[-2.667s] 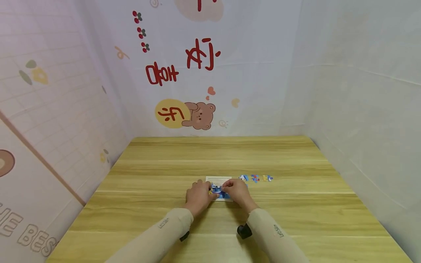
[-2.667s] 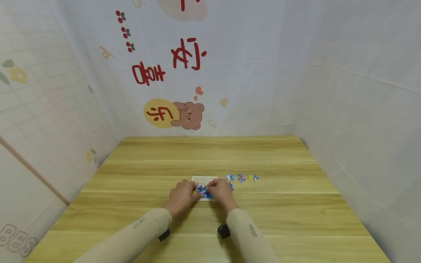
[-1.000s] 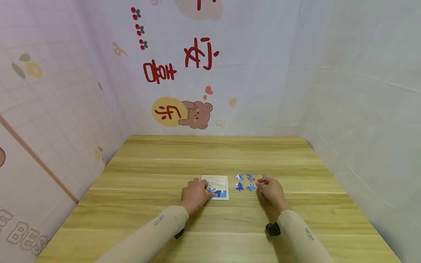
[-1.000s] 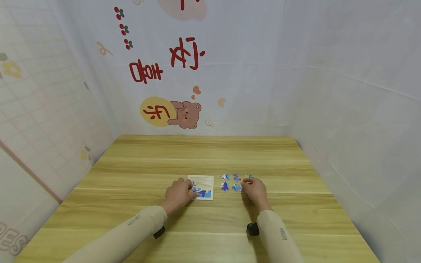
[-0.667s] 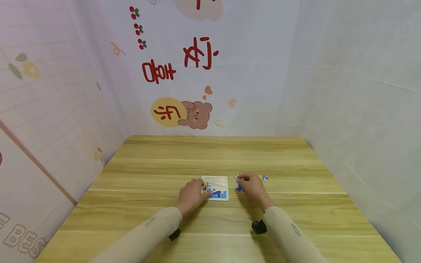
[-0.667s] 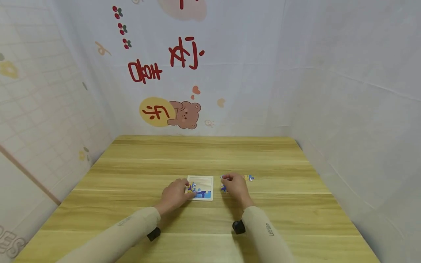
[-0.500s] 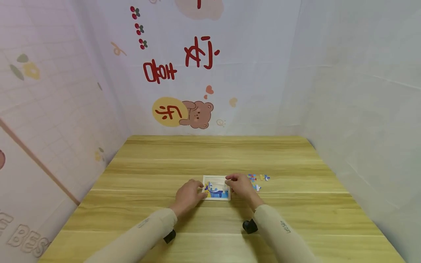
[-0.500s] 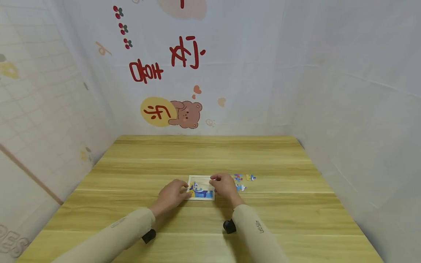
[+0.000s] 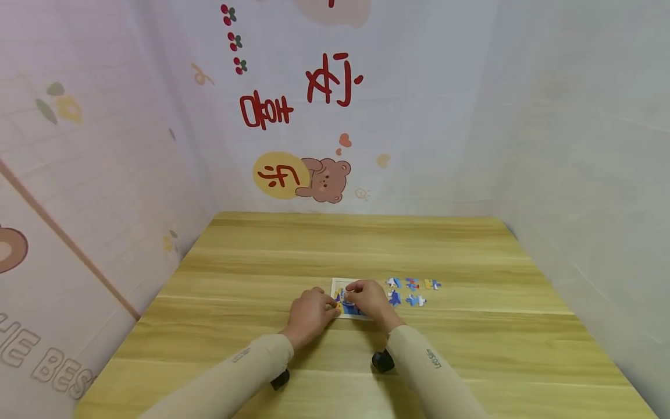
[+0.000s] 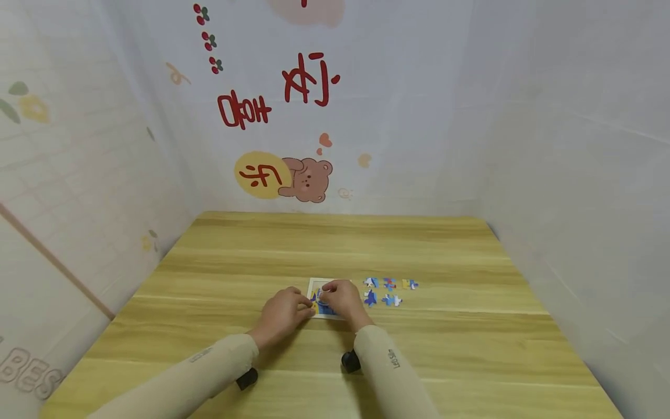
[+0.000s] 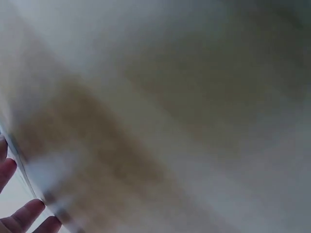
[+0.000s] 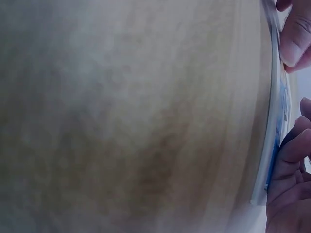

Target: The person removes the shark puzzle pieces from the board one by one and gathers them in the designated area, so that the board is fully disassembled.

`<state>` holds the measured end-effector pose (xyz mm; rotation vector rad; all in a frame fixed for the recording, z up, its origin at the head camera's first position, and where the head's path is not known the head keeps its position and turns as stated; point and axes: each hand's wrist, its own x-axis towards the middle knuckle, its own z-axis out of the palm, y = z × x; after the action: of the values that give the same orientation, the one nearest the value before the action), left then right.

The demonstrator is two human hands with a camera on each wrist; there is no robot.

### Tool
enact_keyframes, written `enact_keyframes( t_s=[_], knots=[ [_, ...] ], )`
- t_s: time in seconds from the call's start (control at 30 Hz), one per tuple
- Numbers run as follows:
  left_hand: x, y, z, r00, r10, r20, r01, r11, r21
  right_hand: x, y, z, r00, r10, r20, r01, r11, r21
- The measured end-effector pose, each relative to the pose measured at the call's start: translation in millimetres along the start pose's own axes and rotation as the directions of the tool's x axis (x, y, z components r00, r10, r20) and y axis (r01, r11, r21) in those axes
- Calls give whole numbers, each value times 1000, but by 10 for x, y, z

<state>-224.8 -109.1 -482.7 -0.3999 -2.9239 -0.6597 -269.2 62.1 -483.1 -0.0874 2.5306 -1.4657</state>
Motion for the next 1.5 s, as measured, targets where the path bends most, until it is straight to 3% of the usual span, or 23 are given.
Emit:
enact_keyframes(
  t_s=[0.43,0.87,1.13,1.5],
  knots=[
    [-17,3,57,999,24,-32,-22,998,59,35,30,-4,999,-43,14,45,993,-107],
    [6,8,68,1000,11,-4,-11,998,60,34,78,11,1000,2,-14,-1,995,100],
    [8,3,73,1000,22,-8,-22,997,70,11,96,16,999,-6,-52,12,992,122],
    [-2,16,64,1000,18,-18,-17,999,50,8,132,-28,997,15,-76,6,964,267]
  ],
)
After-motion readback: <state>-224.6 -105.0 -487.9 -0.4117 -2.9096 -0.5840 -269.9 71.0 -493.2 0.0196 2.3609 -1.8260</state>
